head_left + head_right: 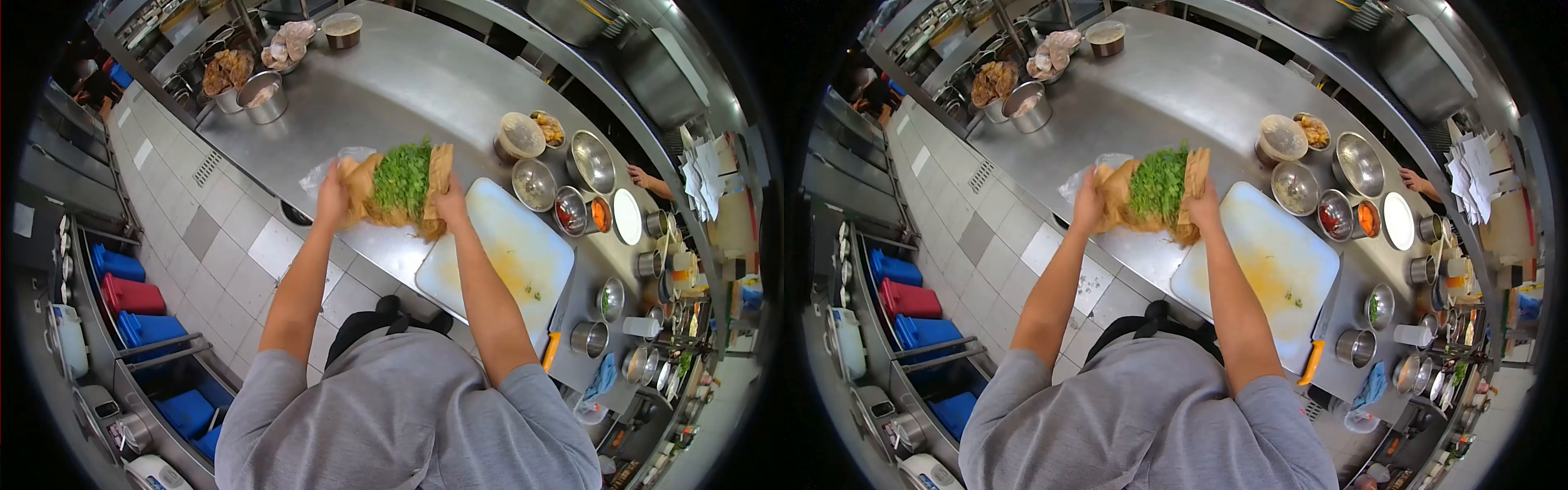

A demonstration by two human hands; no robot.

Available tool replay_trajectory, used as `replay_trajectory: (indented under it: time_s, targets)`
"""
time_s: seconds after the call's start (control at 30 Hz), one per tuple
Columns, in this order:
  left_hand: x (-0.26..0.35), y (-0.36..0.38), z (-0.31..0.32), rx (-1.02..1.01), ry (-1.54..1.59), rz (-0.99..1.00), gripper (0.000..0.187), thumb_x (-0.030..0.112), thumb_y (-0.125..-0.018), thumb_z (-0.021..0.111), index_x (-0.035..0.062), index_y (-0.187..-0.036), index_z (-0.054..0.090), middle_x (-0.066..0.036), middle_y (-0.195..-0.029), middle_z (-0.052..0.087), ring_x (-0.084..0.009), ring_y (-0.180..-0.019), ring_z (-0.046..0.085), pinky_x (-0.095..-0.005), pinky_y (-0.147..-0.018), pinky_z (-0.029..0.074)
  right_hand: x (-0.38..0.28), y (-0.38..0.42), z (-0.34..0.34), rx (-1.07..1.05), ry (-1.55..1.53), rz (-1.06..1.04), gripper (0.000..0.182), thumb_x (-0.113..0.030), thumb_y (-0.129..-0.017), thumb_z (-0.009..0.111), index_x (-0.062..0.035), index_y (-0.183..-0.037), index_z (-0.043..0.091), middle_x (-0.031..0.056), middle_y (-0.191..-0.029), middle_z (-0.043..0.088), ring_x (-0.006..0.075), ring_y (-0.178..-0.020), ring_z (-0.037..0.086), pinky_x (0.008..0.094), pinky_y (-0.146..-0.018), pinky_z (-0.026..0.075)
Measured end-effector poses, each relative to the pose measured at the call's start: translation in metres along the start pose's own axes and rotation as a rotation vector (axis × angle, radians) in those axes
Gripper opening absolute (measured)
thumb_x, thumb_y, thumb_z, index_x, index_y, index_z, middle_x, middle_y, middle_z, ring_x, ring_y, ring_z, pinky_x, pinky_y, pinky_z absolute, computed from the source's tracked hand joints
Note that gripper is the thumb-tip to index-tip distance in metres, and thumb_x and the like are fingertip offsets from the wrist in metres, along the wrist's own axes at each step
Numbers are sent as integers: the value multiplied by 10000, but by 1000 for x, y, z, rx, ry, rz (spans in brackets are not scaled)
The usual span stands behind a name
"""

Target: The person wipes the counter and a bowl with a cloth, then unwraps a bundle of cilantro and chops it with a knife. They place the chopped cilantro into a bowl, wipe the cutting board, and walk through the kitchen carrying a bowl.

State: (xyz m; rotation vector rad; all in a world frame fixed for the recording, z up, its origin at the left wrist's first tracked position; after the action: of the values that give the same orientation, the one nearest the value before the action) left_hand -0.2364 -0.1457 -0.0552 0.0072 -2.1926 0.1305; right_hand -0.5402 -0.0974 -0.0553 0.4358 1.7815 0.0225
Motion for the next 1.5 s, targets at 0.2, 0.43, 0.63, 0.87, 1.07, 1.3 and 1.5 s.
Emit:
replay_trajectory:
  time_s: [0.2,0.43,0.63,0.87,1.07,1.3,1.5]
  targets:
    - [4,-40,-16,184,-323,155,694,-3,-827,608,78,-1474,369,-246,-1195,567,-414,-1108,568,-458,-947,476,2,-7,-22,246,301,-334,574,-131,-858,624,-35,-1394,443,247,-1234,568,414,-1111,570,467,-974,468]
    - [-36,-45,4,-58,-374,-2,565,86,-832,652,91,-1374,493,-240,-1168,548,-419,-1033,588,-470,-896,496,-8,4,-39,132,745,-24,486,-172,-860,647,-84,-1324,534,228,-1209,600,418,-1115,582,479,-944,478]
    - [-8,-40,-13,78,-317,87,502,150,-851,645,115,-1341,544,-226,-1259,520,-403,-1046,582,-474,-897,495,1,7,-48,212,559,-214,509,-161,-842,687,-74,-1323,547,171,-1098,627,369,-937,636,443,-846,518]
    - [66,4,-8,82,-437,360,538,240,-836,718,49,-1311,554,-211,-1286,542,-425,-1061,571,-486,-873,488,26,44,-60,145,155,-247,548,-122,-883,670,-85,-1396,481,91,-1042,614,175,-804,588,308,-718,507]
    - [96,21,70,-112,-479,23,868,468,-744,803,-76,-1328,461,-242,-1292,531,-385,-1180,509,-543,-948,405,39,115,-63,-21,14,-128,553,-105,-908,649,-49,-1419,445,37,-945,617,95,-687,515,253,-673,471]
    - [86,10,107,-146,-706,-42,1162,469,-698,838,-55,-1514,198,-224,-1317,524,-359,-1211,523,-530,-962,430,56,170,-95,-43,-105,-17,569,-103,-922,640,-43,-1440,412,27,-938,621,76,-709,518,237,-682,470]
    - [41,-35,89,-272,-505,-1,936,337,-667,865,-36,-1368,371,-214,-1157,646,-376,-1085,624,-469,-883,526,67,199,-131,50,-191,71,559,-103,-923,645,-56,-1435,425,26,-948,620,80,-732,531,240,-670,469]
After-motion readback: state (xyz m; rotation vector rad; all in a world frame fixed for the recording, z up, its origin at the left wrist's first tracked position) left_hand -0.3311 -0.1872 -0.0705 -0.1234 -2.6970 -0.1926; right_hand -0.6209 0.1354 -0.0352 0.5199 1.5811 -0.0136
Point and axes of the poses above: each hand's wrist, its own y-axis away from the middle knuckle, its own z-axis out of the palm, x = y × z, the point moved 6 cm from there along -y, towards the middle knuckle
